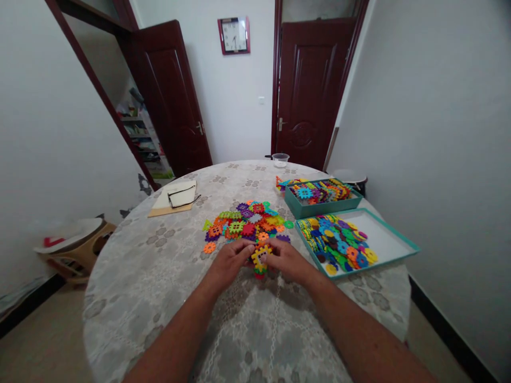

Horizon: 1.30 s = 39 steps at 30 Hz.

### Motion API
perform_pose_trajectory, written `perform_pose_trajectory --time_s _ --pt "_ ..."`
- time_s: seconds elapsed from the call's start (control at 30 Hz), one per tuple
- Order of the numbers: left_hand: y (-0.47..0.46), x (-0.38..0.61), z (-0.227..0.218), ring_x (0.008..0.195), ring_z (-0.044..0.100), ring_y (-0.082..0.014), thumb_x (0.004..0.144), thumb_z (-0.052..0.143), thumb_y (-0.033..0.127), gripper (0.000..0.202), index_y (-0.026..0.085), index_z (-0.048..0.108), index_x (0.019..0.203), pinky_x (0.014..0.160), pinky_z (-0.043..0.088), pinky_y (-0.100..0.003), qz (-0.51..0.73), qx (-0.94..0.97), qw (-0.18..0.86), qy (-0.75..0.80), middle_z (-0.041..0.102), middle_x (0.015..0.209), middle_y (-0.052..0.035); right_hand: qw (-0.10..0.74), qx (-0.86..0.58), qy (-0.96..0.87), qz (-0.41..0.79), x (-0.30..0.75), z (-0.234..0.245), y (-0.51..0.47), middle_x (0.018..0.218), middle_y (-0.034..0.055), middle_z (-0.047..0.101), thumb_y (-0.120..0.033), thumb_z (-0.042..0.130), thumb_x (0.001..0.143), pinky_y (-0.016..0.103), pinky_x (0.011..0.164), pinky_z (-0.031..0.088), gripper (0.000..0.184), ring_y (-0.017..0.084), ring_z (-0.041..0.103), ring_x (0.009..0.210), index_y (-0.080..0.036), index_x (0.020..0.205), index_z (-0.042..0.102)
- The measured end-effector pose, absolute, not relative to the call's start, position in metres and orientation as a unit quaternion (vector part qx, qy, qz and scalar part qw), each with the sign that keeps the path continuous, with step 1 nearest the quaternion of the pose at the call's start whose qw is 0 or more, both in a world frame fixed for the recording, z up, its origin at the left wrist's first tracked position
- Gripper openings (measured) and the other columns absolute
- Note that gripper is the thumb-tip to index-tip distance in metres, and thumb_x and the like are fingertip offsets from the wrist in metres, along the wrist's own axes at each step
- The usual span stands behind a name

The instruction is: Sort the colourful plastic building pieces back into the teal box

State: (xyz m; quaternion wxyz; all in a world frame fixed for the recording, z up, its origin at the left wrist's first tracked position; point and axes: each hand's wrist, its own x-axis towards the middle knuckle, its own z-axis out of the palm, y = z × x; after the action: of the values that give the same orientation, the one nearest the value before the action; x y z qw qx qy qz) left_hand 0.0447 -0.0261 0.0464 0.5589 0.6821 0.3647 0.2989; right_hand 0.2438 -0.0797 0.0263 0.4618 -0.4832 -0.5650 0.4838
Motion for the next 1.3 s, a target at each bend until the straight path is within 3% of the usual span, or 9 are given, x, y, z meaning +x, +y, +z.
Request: perform_pose_trajectory --time_s 0.17,0.37,0.5,0.6,0.7,0.8,1.07,1.17,1.3 --pt "-0.020 0.029 0.029 0.087 0.069 -0.0220 0.101 0.054 0.049 0.036 0.022 0.076 0.096 0.080 0.056 -0.034 0.373 0.768 0.317 0.413 0.075 0.092 -0.0047 0.386 -0.534 -0.665 0.351 0.242 0.041 -0.091 0.090 -0.0009 0.070 -0.027 0.067 0.087 0.026 0.070 0.044 0.012 0.018 0.060 0.082 -0.022 0.098 0.069" --pt "-0.003 0.015 0.001 0.104 0.069 -0.0270 0.101 0.056 0.032 0.019 0.023 0.072 0.107 0.100 0.055 -0.047 0.422 0.827 0.082 0.362 0.076 0.106 -0.0087 0.425 -0.596 -0.672 0.112 0.297 0.084 -0.084 0.117 0.0063 0.070 -0.026 0.058 0.096 0.035 0.097 0.048 0.025 0.024 0.064 0.109 -0.025 0.119 0.068" --pt "0.002 0.013 -0.001 0.106 0.067 -0.0278 0.101 0.056 0.027 0.018 0.024 0.070 0.113 0.099 0.055 -0.048 0.417 0.838 0.026 0.351 0.075 0.107 -0.0088 0.340 -0.676 -0.648 -0.090 0.379 0.108 -0.060 0.125 0.0128 0.068 -0.015 0.052 0.091 0.039 0.112 0.042 0.032 0.028 0.059 0.123 -0.020 0.119 0.068" --pt "0.006 0.012 -0.001 0.103 0.067 -0.0280 0.101 0.056 0.026 0.016 0.024 0.069 0.111 0.097 0.055 -0.048 0.414 0.840 0.012 0.350 0.074 0.105 -0.0082 0.222 -0.761 -0.587 -0.165 0.430 0.111 -0.039 0.126 0.0175 0.067 -0.012 0.051 0.091 0.039 0.111 0.043 0.038 0.030 0.059 0.123 -0.015 0.126 0.068" --pt "0.010 0.010 -0.006 0.102 0.067 -0.0288 0.100 0.056 0.025 0.015 0.024 0.068 0.109 0.095 0.055 -0.048 0.409 0.841 0.001 0.354 0.074 0.104 -0.0083 0.101 -0.815 -0.540 -0.184 0.456 0.106 -0.025 0.125 0.0200 0.067 -0.012 0.051 0.095 0.039 0.101 0.048 0.041 0.030 0.064 0.115 -0.014 0.133 0.066" --pt "0.012 0.009 -0.009 0.102 0.065 -0.0298 0.100 0.056 0.024 0.015 0.022 0.068 0.109 0.095 0.054 -0.049 0.406 0.843 -0.007 0.352 0.073 0.104 -0.0097 0.061 -0.824 -0.532 -0.184 0.463 0.099 -0.019 0.120 0.0203 0.069 -0.010 0.048 0.098 0.038 0.095 0.049 0.039 0.030 0.066 0.113 -0.014 0.130 0.069" --pt "0.003 0.011 -0.004 0.107 0.062 -0.0305 0.095 0.059 0.018 0.021 0.018 0.070 0.113 0.100 0.052 -0.049 0.348 0.857 0.005 0.380 0.070 0.107 -0.0125 0.129 -0.779 -0.584 -0.186 0.429 0.083 -0.029 0.131 0.0212 0.068 -0.013 0.046 0.099 0.041 0.110 0.044 0.040 0.030 0.061 0.127 -0.011 0.133 0.067" --pt "0.000 0.012 -0.006 0.110 0.061 -0.0305 0.094 0.063 0.019 0.026 0.017 0.070 0.119 0.103 0.051 -0.049 0.307 0.870 0.014 0.385 0.069 0.110 -0.0128 0.184 -0.720 -0.661 -0.104 0.384 0.072 -0.041 0.130 0.0170 0.071 -0.018 0.050 0.099 0.036 0.109 0.045 0.036 0.028 0.064 0.122 -0.014 0.128 0.070" --pt "0.000 0.013 -0.010 0.117 0.059 -0.0306 0.093 0.066 0.022 0.033 0.019 0.069 0.126 0.107 0.049 -0.050 0.272 0.876 0.025 0.399 0.068 0.120 -0.0133 0.146 -0.673 -0.724 0.039 0.312 0.051 -0.058 0.126 0.0126 0.074 -0.027 0.055 0.101 0.033 0.101 0.048 0.031 0.026 0.068 0.115 -0.021 0.126 0.071"
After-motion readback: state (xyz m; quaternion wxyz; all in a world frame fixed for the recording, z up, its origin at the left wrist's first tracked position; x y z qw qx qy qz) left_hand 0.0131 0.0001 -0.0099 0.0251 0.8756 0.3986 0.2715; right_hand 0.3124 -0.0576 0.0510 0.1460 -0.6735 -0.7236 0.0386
